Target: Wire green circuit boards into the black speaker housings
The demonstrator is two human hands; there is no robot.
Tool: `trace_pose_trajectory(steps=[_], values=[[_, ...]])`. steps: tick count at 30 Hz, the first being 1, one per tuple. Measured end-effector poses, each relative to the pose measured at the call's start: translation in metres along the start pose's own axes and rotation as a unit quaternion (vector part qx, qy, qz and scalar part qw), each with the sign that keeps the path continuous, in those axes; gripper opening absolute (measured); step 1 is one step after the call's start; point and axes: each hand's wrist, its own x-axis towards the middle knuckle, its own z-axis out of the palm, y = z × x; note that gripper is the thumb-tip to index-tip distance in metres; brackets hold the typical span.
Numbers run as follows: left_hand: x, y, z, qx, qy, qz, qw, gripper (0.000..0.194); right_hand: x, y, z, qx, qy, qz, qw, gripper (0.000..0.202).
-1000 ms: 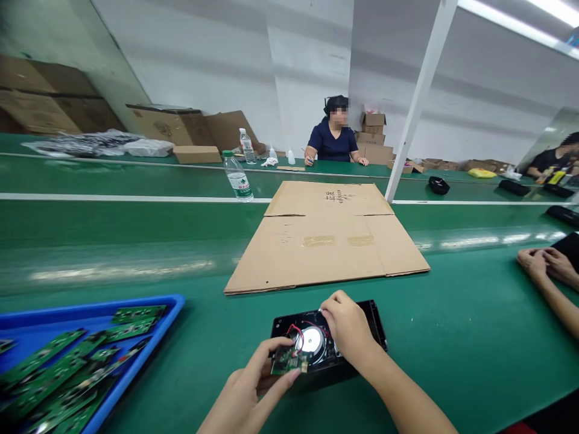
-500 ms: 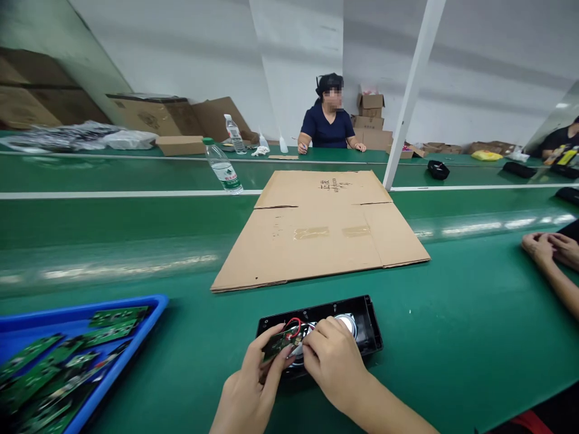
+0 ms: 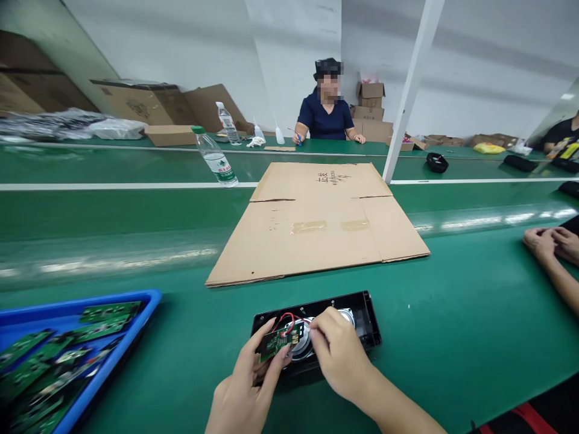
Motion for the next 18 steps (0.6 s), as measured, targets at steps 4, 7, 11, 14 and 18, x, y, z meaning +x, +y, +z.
trace_pose_trajectory(steps=[4,7,11,14,18], values=[[-0.001,-0.001,0.001,0.020,0.015,0.016,1.000,0.041,-0.002,0.001,0.007,-0.069,-0.036,-0.059,0.995,0.015],[-0.002,-0.001,0.004,0.015,0.016,0.022,1.000,0.040,-0.003,0.003,0.009,-0.109,-0.034,-0.094,0.989,0.016],[-0.004,-0.001,0.010,-0.038,0.045,0.017,0.998,0.035,-0.003,0.005,0.009,-0.181,-0.026,-0.147,0.972,0.024],[-0.006,-0.001,0.014,-0.064,0.053,0.021,0.996,0.033,-0.004,0.008,0.011,-0.213,-0.008,-0.175,0.961,0.028],[-0.005,-0.001,0.011,-0.054,0.035,0.015,0.998,0.034,-0.005,0.010,0.011,-0.196,-0.001,-0.174,0.965,0.026]])
